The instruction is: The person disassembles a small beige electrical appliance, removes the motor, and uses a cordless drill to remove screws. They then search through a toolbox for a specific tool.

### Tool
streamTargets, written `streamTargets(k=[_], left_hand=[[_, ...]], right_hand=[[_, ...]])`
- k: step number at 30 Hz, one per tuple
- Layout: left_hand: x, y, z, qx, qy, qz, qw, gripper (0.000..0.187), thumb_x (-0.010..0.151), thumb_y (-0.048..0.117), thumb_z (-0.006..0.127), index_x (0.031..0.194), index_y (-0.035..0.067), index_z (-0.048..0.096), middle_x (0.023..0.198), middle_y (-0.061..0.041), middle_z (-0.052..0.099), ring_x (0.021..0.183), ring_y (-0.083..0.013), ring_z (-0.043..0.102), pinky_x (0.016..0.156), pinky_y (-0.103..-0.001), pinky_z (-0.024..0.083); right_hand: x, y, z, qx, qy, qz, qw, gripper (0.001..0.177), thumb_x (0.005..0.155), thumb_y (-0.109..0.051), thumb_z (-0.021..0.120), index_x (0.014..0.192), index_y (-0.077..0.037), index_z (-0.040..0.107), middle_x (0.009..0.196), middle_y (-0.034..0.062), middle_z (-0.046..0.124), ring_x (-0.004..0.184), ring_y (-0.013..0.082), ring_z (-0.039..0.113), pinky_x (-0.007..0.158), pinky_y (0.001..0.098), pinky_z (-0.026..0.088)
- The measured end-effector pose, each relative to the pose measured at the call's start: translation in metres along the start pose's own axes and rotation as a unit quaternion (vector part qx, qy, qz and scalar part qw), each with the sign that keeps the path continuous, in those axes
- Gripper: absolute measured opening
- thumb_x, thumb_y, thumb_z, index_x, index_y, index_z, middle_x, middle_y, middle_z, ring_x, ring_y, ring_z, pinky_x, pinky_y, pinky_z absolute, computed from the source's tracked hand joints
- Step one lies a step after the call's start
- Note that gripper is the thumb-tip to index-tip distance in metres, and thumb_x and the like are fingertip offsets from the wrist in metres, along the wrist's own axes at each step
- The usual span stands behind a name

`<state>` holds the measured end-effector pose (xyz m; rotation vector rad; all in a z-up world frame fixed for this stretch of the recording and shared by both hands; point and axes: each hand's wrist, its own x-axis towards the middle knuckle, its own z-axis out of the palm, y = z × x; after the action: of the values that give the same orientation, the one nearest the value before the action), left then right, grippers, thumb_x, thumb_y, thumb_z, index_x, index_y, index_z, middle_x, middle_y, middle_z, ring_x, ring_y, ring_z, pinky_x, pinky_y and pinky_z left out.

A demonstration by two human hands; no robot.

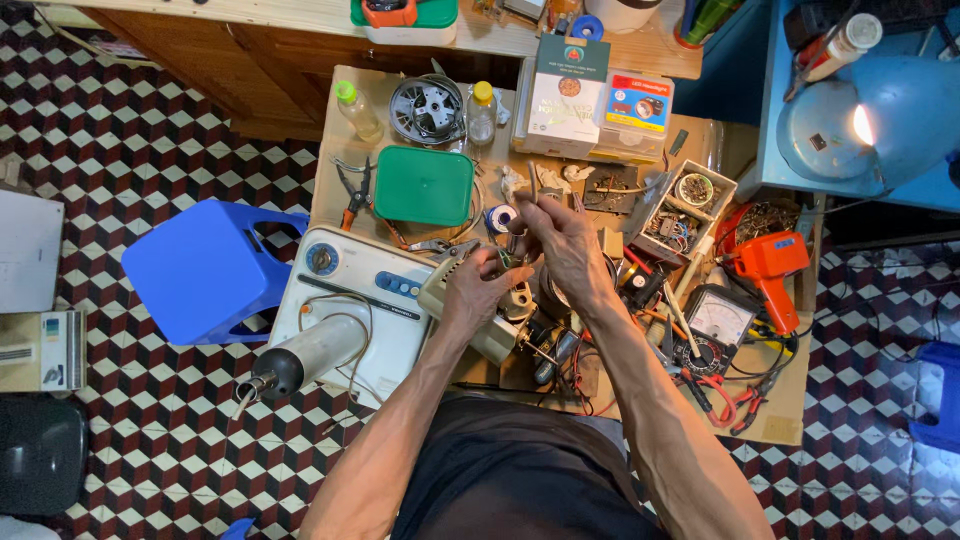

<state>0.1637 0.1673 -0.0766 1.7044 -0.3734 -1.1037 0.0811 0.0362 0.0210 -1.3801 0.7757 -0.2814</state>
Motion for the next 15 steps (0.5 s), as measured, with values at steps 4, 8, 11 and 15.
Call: streamTargets(k=[4,8,11,15], left_hand=[[0.002,-0.008,-0.004,0.038,-0.011,0.042,0.998,0.074,0.077,0.045,0.083,0.137,0.007,0.062,0.112,-0.013,0.078,0.097,-0.0159,0.075,0.081,-0.032,0.060],[0.001,-0.010,-0.004,0.068,-0.046,0.065,0.994,0.082,0.078,0.044,0.083,0.146,0.011,0.051,0.118,-0.015,0.073,0.110,-0.0243,0.070,0.090,-0.040,0.058],[0.002,-0.009,-0.004,0.107,-0.056,0.107,0.987,0.087,0.079,0.045,0.082,0.152,0.013,0.045,0.118,-0.016,0.072,0.117,-0.0293,0.068,0.094,-0.042,0.057],[-0.003,-0.006,-0.009,0.128,-0.076,0.044,0.988,0.086,0.079,0.039,0.075,0.155,0.017,0.041,0.118,-0.013,0.070,0.112,-0.0297,0.070,0.092,-0.041,0.058]], right_hand=[[-0.021,0.007,-0.001,-0.117,0.068,0.006,0.991,0.041,0.101,-0.028,0.057,0.136,-0.007,0.064,0.069,0.0003,0.062,0.058,0.0057,0.054,0.052,0.0233,0.043],[-0.040,0.011,-0.009,-0.160,0.132,0.062,0.976,0.033,0.103,-0.030,0.061,0.121,-0.004,0.069,0.065,0.0041,0.065,0.057,0.0100,0.051,0.052,0.0288,0.039],[-0.046,0.012,-0.009,-0.245,0.150,0.050,0.957,0.033,0.102,-0.031,0.062,0.112,-0.003,0.075,0.072,0.0069,0.071,0.062,0.0122,0.062,0.057,0.0307,0.048],[-0.049,0.009,-0.004,-0.321,0.114,0.047,0.939,0.033,0.097,-0.031,0.062,0.115,-0.005,0.073,0.079,0.0095,0.075,0.066,0.0162,0.070,0.062,0.0349,0.055]])
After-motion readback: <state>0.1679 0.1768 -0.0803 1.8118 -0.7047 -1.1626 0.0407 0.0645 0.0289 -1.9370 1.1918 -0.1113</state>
